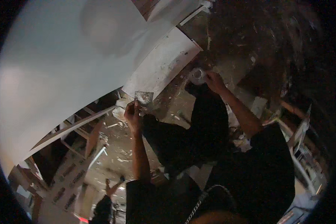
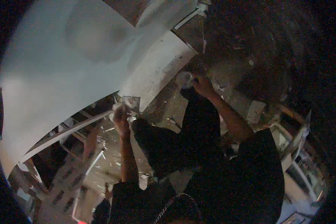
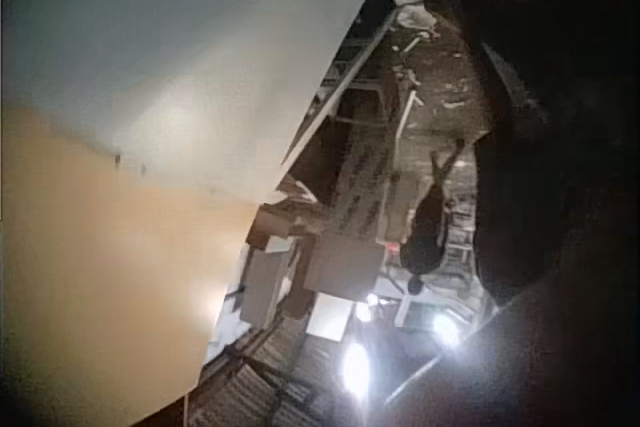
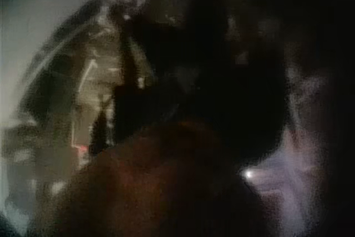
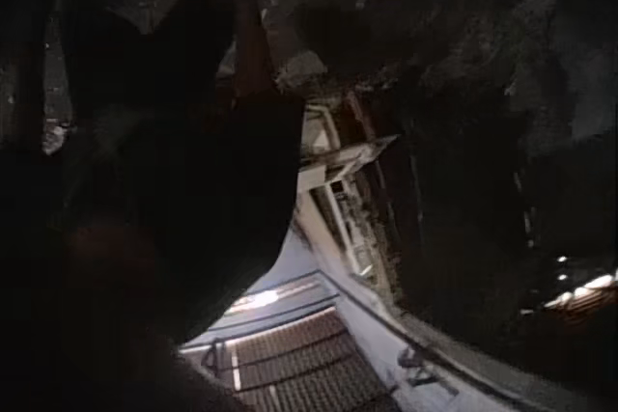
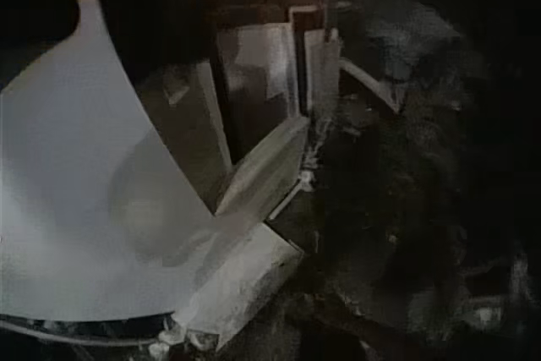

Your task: The person removes a bag of white powder from a trash bag, scoops some onto a small rectangular plate, and then places the powder back into the bag.

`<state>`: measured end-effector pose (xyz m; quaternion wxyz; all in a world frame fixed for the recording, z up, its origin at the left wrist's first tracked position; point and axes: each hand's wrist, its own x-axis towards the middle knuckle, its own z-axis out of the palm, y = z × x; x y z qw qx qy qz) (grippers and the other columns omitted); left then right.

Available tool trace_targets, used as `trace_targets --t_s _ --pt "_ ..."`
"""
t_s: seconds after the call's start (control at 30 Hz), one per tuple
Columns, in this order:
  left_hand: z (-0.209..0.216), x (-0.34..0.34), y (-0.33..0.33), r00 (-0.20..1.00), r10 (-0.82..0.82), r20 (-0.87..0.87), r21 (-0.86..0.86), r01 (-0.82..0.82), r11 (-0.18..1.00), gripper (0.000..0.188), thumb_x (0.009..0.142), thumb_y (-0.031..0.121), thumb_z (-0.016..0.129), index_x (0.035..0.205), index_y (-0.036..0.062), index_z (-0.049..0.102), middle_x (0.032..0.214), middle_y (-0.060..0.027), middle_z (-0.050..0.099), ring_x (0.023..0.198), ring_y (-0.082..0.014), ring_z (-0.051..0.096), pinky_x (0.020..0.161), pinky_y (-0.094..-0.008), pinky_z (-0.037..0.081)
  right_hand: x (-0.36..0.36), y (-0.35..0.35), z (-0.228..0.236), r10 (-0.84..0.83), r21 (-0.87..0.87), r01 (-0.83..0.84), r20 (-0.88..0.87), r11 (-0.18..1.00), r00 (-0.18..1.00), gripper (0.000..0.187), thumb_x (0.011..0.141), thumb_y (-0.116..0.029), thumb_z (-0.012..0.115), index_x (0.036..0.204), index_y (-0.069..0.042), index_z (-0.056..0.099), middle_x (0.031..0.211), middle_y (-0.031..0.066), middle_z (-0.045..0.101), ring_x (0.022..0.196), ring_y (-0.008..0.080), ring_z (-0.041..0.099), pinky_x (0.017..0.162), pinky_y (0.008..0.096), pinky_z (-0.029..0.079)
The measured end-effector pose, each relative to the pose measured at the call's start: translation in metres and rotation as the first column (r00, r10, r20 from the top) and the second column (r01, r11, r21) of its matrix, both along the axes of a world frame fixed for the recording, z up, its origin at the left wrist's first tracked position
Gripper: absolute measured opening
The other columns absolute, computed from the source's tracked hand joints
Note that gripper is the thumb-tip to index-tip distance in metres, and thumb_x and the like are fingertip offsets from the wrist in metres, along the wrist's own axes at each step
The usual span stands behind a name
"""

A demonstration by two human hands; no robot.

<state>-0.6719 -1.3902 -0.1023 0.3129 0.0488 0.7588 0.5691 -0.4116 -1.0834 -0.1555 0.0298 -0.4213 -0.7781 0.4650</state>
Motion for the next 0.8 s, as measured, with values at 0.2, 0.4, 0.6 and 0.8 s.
trace_targets --t_s 0.2,0.4,0.6,0.8 --pt "-0.126 0.064 0.081 0.945 0.305 0.114 -0.032 -0.304 0.952 0.021 0.095 0.024 0.061 0.095 0.0028 0.062 0.083 -0.0042 0.063 0.075 -0.0110 0.059 0.064 -0.0265 0.048 -0.051 0.120 -0.138 0.446 -0.006 -0.453 0.188 0.891 0.875 0.039 0.084 -0.030 0.063 0.110 0.000 0.061 0.100 0.0218 0.064 0.092 0.0357 0.064 0.077 0.0435 0.049" --pt "-0.353 0.050 0.075 0.831 0.548 0.097 -0.056 -0.545 0.837 0.026 0.092 0.027 0.064 0.096 0.0016 0.063 0.087 -0.0036 0.064 0.077 -0.0106 0.059 0.065 -0.0282 0.048 -0.118 0.150 -0.328 0.569 -0.134 -0.553 0.186 0.822 0.801 0.027 0.085 -0.025 0.059 0.087 0.002 0.062 0.081 0.0166 0.064 0.077 0.0273 0.064 0.069 0.0410 0.048" --pt "-0.503 0.026 0.055 0.693 0.716 -0.089 0.045 -0.715 0.698 0.028 0.090 0.026 0.067 0.104 0.0014 0.065 0.090 -0.0058 0.067 0.075 -0.0140 0.063 0.062 -0.0287 0.048 -0.168 0.159 -0.426 0.694 -0.065 -0.691 0.100 0.720 0.713 0.024 0.086 -0.022 0.058 0.079 0.001 0.058 0.067 0.0066 0.055 0.065 0.0136 0.052 0.061 0.0326 0.042" --pt "-0.579 0.043 0.033 0.481 0.861 -0.163 0.191 -0.841 0.506 0.027 0.090 0.025 0.067 0.094 -0.0015 0.066 0.076 -0.0059 0.066 0.066 -0.0116 0.061 0.053 -0.0244 0.046 -0.157 0.173 -0.468 0.781 -0.145 -0.769 0.170 0.623 0.601 0.022 0.090 -0.023 0.059 0.078 -0.005 0.056 0.066 -0.0039 0.046 0.057 0.0075 0.044 0.052 0.0259 0.035"
